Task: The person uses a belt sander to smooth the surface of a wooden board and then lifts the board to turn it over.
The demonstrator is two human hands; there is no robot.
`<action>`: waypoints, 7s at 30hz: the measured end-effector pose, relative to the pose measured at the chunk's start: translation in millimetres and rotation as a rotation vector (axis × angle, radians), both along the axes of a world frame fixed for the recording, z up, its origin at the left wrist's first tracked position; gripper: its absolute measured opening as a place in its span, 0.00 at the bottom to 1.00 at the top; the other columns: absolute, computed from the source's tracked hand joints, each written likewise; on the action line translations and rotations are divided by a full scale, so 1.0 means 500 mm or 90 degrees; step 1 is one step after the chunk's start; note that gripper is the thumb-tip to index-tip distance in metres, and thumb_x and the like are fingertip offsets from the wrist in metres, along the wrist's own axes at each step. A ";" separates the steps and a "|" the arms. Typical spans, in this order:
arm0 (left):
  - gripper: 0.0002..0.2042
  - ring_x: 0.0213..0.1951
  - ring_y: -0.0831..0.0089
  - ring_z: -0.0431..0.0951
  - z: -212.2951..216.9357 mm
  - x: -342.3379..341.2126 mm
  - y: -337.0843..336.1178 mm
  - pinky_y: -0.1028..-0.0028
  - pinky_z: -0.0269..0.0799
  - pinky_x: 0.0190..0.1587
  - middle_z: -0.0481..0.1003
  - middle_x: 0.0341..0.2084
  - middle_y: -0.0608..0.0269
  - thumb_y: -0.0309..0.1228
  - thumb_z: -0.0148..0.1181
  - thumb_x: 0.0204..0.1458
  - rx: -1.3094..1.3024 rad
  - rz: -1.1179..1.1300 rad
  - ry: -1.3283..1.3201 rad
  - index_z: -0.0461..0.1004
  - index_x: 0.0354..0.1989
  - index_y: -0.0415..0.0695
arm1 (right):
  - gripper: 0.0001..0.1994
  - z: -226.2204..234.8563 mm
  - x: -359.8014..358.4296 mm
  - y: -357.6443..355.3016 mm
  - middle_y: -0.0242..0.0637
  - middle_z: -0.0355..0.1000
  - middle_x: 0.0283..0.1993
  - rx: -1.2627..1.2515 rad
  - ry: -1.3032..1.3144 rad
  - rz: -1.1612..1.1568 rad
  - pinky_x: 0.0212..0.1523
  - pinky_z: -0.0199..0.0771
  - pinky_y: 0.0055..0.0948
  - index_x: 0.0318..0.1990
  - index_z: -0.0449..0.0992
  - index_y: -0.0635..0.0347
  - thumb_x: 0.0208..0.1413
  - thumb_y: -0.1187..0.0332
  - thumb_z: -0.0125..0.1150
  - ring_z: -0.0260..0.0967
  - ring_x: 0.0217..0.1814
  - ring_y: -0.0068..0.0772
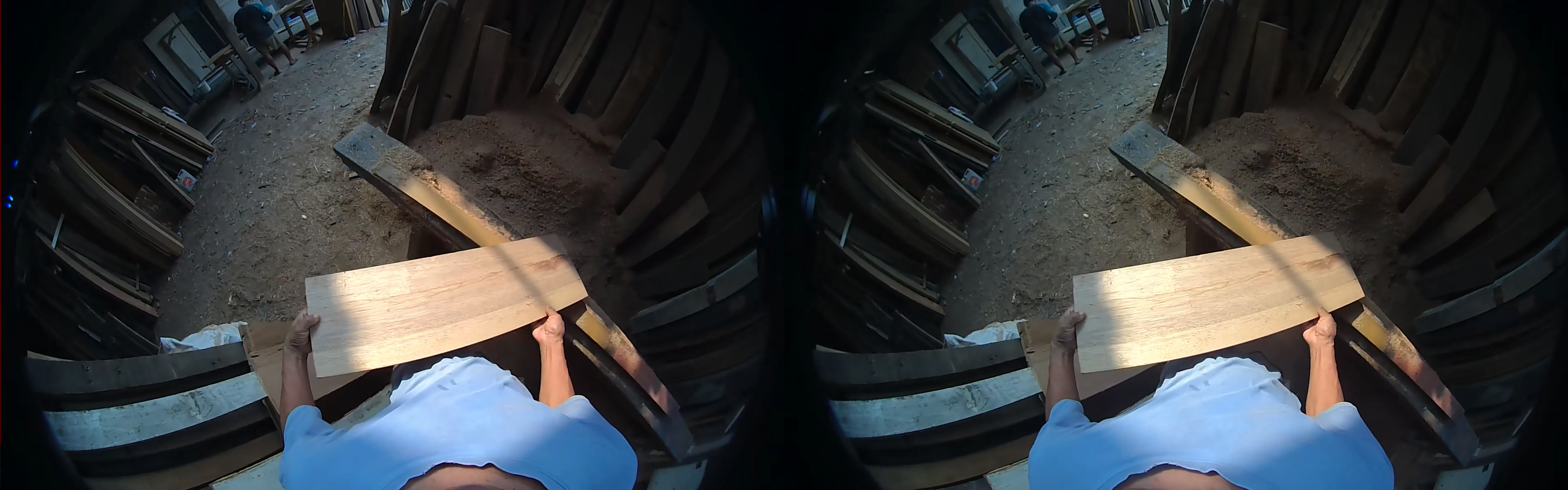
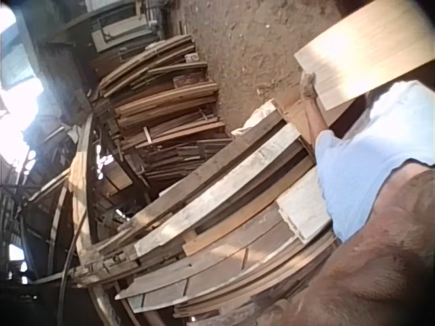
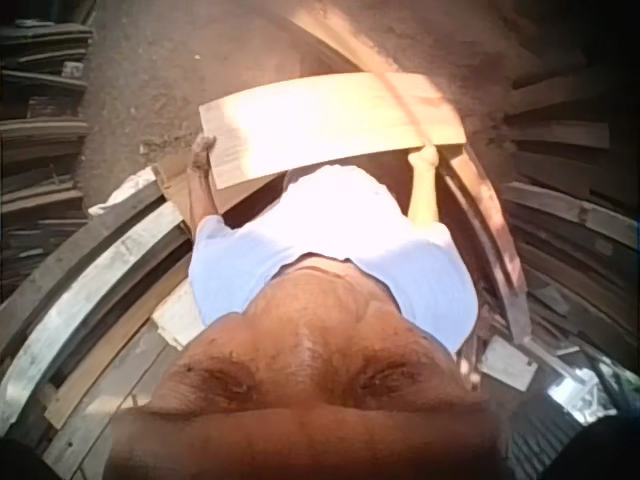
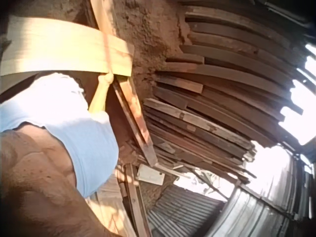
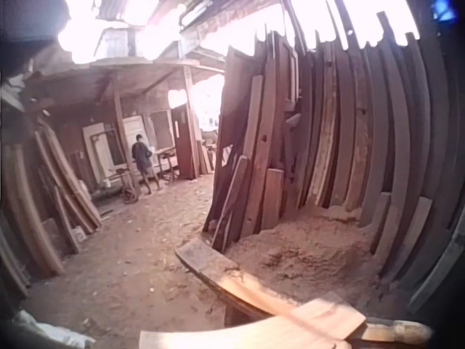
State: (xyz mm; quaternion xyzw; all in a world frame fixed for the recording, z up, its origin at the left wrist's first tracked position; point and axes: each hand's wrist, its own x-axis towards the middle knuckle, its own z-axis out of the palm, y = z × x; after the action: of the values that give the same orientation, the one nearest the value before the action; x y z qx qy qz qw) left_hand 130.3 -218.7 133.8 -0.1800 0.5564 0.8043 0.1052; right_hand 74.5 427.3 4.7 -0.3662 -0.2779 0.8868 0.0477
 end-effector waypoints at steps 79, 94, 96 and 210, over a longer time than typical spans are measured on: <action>0.31 0.50 0.57 0.78 -0.075 0.524 -0.065 0.55 0.75 0.55 0.76 0.51 0.55 0.52 0.62 0.61 -0.221 0.433 -0.274 0.66 0.63 0.42 | 0.55 0.145 -0.173 0.104 0.64 0.60 0.70 1.037 -0.315 1.001 0.72 0.57 0.56 0.69 0.54 0.67 0.36 0.55 0.81 0.56 0.75 0.61; 0.39 0.57 0.52 0.74 -0.138 0.527 -0.078 0.50 0.70 0.60 0.72 0.58 0.50 0.59 0.59 0.59 -0.258 0.439 -0.389 0.62 0.68 0.41 | 0.43 0.156 -0.148 0.043 0.55 0.62 0.64 1.239 -0.338 0.832 0.69 0.58 0.47 0.64 0.62 0.62 0.44 0.54 0.76 0.59 0.68 0.55; 0.40 0.59 0.52 0.73 -0.148 0.538 -0.095 0.51 0.69 0.62 0.71 0.60 0.50 0.60 0.59 0.58 -0.247 0.437 -0.393 0.61 0.69 0.41 | 0.37 0.160 -0.104 -0.010 0.52 0.63 0.62 1.272 -0.295 0.671 0.68 0.57 0.46 0.64 0.62 0.62 0.49 0.55 0.72 0.59 0.66 0.53; 0.41 0.64 0.44 0.69 -0.303 -0.034 0.465 0.40 0.68 0.62 0.64 0.66 0.46 0.65 0.41 0.64 0.217 0.272 -0.258 0.55 0.71 0.39 | 0.30 -0.079 -0.199 -0.300 0.61 0.75 0.53 0.665 -0.188 0.446 0.58 0.69 0.42 0.52 0.73 0.80 0.63 0.51 0.57 0.71 0.61 0.46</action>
State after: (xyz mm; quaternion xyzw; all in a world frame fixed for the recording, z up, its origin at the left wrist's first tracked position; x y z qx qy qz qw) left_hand 113.1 13.6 -17.9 -0.4287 0.3317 0.8374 0.0710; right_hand -24.7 277.4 -34.8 -0.3004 -0.7795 0.5382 -0.1116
